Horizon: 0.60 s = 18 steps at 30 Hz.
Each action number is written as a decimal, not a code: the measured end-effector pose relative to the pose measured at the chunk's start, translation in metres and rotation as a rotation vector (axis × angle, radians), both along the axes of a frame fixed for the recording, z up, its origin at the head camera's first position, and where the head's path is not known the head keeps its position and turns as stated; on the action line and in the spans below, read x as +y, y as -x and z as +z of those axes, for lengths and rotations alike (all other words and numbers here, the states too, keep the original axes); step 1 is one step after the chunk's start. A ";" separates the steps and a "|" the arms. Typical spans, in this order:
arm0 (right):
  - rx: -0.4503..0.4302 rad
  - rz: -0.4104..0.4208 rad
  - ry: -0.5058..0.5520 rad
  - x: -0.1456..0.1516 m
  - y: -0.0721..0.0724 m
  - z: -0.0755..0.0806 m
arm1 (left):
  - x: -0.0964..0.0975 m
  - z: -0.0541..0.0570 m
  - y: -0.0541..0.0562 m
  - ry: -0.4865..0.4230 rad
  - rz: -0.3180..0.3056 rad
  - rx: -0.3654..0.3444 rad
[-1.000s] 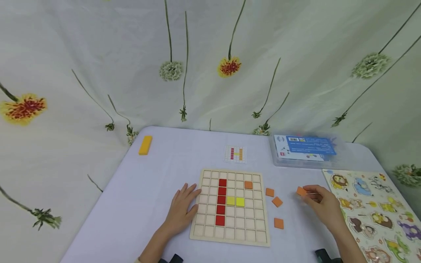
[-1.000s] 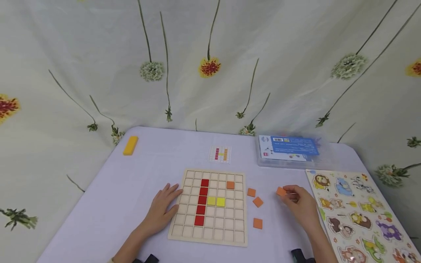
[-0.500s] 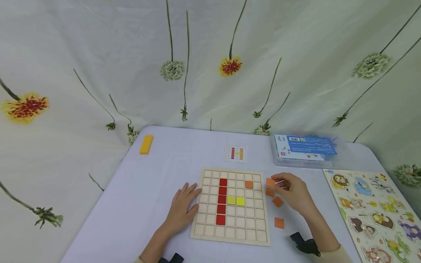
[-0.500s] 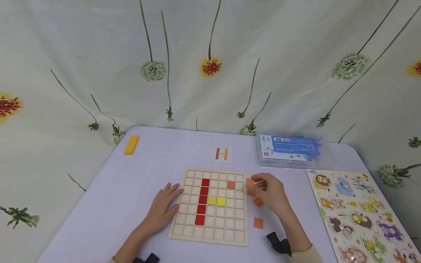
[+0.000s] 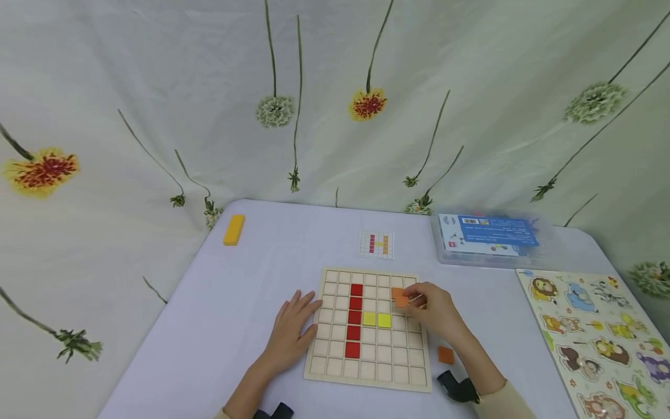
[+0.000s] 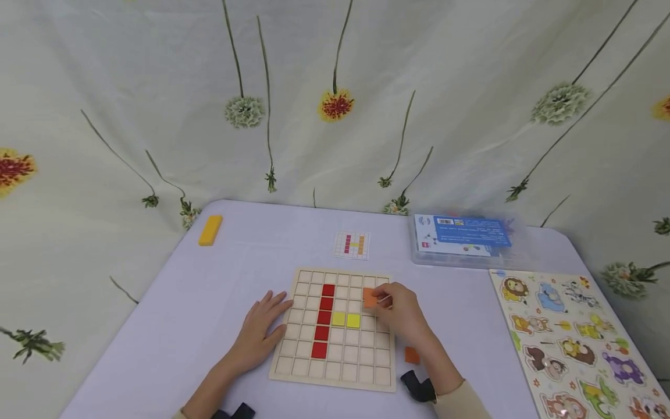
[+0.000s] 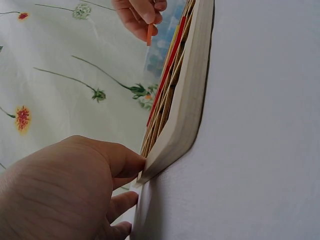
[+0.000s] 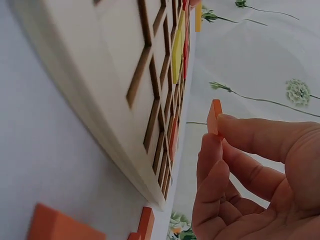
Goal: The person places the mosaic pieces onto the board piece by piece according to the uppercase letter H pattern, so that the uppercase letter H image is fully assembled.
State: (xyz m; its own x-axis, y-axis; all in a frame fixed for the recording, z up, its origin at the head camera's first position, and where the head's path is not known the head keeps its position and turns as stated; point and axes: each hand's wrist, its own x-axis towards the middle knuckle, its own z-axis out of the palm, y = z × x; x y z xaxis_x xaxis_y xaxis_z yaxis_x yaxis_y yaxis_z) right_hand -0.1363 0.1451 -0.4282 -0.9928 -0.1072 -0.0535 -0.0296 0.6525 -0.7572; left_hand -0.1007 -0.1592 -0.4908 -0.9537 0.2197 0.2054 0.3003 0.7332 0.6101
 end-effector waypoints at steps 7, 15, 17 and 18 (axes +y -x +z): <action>-0.008 0.027 -0.050 -0.004 0.005 -0.009 | 0.000 0.001 -0.001 0.003 0.005 -0.003; -0.011 0.052 -0.088 -0.008 0.007 -0.014 | 0.000 0.001 -0.001 -0.006 -0.002 0.002; -0.009 0.053 -0.098 -0.009 0.006 -0.014 | 0.000 0.002 -0.001 -0.007 -0.002 0.007; -0.007 0.053 -0.103 -0.009 0.006 -0.012 | 0.000 0.002 -0.001 -0.007 -0.001 0.005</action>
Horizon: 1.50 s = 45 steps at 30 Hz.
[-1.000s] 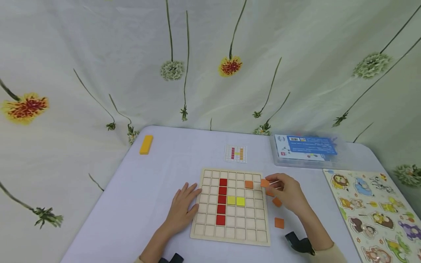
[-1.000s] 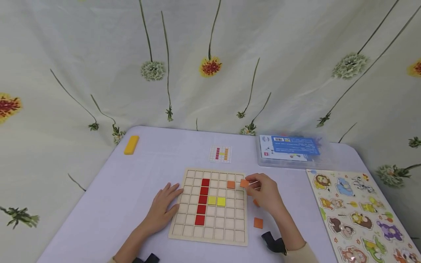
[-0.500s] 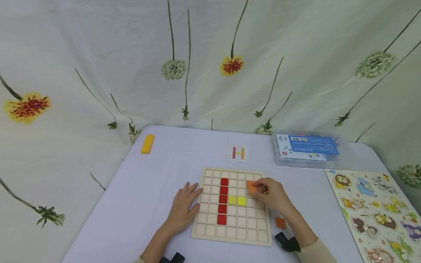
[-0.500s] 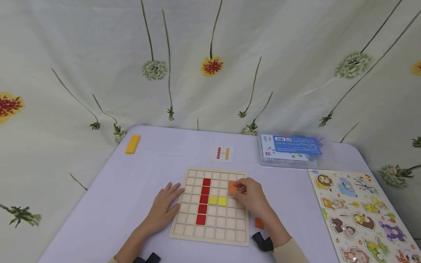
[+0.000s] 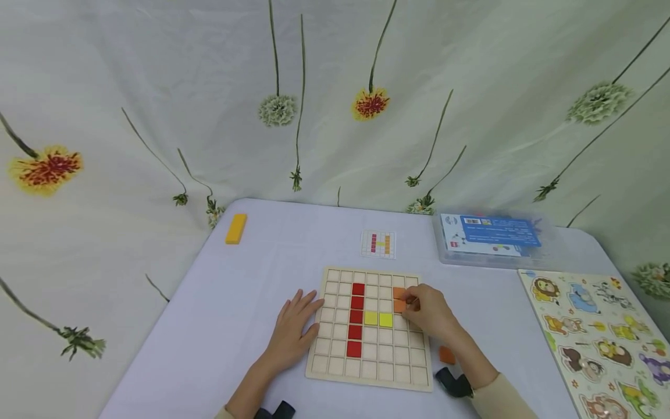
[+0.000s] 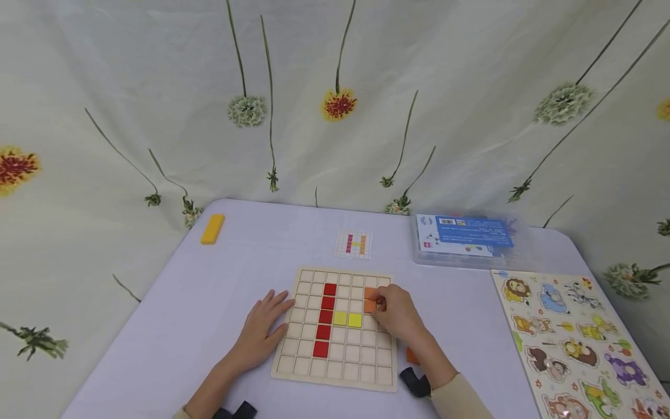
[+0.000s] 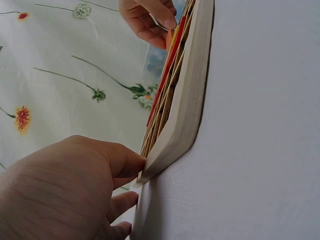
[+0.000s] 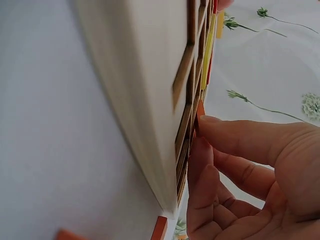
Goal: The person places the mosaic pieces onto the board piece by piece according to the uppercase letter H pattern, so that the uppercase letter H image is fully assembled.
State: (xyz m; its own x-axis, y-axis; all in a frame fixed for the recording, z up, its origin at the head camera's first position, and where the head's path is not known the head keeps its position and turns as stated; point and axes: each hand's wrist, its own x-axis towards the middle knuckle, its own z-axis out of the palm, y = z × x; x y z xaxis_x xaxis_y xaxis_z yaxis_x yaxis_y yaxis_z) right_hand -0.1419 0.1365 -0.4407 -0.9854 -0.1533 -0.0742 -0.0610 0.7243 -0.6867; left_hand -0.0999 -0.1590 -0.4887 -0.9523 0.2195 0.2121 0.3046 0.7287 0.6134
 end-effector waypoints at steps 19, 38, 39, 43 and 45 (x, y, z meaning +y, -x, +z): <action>0.163 -0.071 0.023 0.078 -0.026 0.023 | 0.000 -0.002 0.001 0.002 0.004 -0.013; 0.045 -0.126 0.094 0.098 -0.032 -0.028 | 0.002 0.001 0.000 0.016 0.007 0.008; 0.060 -0.125 0.087 0.097 -0.032 -0.029 | 0.002 0.001 0.000 0.015 0.008 0.004; 0.114 -0.126 0.040 0.094 -0.032 -0.032 | 0.002 0.001 0.000 0.013 0.009 -0.009; 0.130 -0.126 0.009 0.093 -0.032 -0.034 | 0.002 0.001 0.000 0.011 0.009 -0.011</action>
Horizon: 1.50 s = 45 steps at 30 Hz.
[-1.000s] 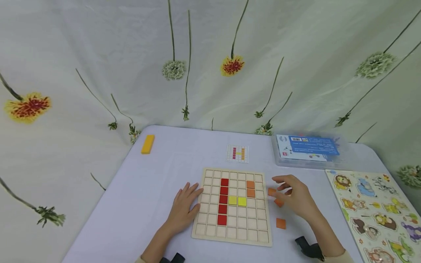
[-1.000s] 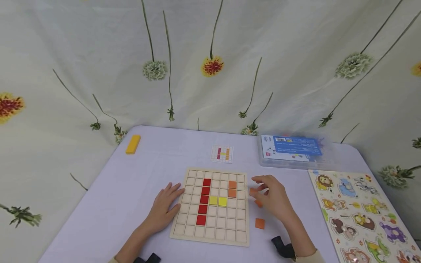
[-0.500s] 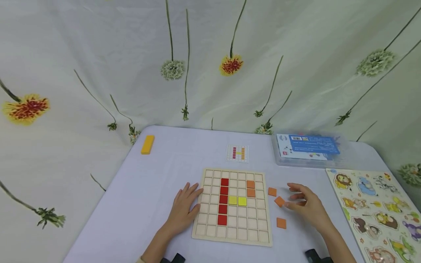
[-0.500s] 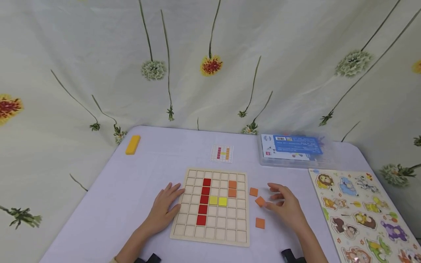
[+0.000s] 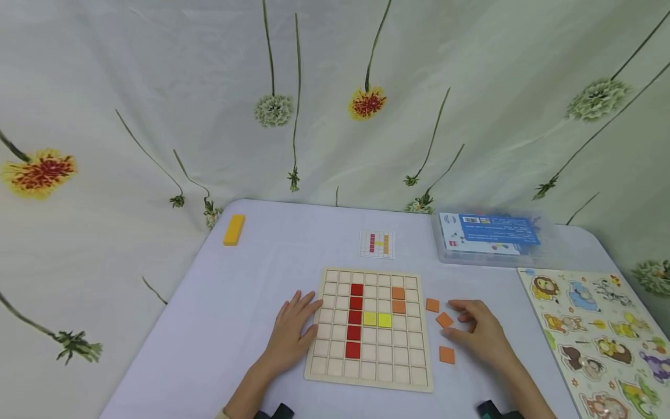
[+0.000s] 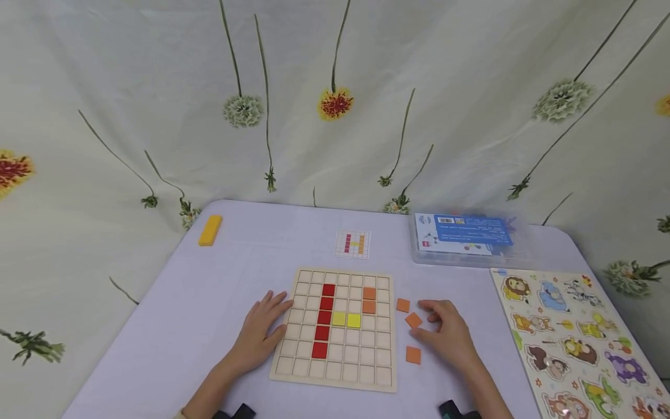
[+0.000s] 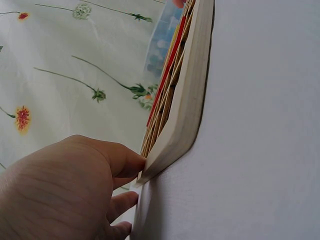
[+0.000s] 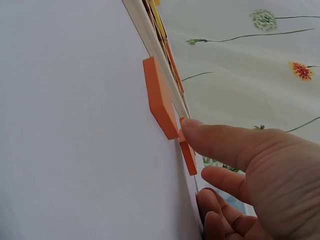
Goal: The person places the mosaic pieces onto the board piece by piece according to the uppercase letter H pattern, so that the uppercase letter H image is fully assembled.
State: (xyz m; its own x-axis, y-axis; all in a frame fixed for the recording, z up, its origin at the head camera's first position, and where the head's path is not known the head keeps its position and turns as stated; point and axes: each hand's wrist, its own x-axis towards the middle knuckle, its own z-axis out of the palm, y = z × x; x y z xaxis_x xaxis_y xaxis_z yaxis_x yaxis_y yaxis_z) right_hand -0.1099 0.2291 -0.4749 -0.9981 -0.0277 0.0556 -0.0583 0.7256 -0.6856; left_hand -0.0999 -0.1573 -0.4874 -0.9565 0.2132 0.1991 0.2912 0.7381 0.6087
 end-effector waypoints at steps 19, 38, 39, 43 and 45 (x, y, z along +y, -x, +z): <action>0.063 -0.022 -0.090 -0.006 -0.001 -0.001 | 0.000 -0.001 0.001 0.002 -0.001 0.004; -0.075 -0.128 0.041 0.000 0.002 0.007 | -0.001 -0.004 0.001 0.002 -0.007 -0.006; -0.090 -0.129 0.051 0.000 0.002 0.009 | -0.001 -0.004 0.002 0.001 -0.007 -0.007; -0.135 -0.125 0.085 0.000 0.001 0.017 | -0.001 -0.005 0.002 -0.006 -0.010 -0.007; -0.146 -0.116 0.088 -0.001 0.001 0.021 | -0.002 -0.005 0.002 -0.007 -0.010 -0.006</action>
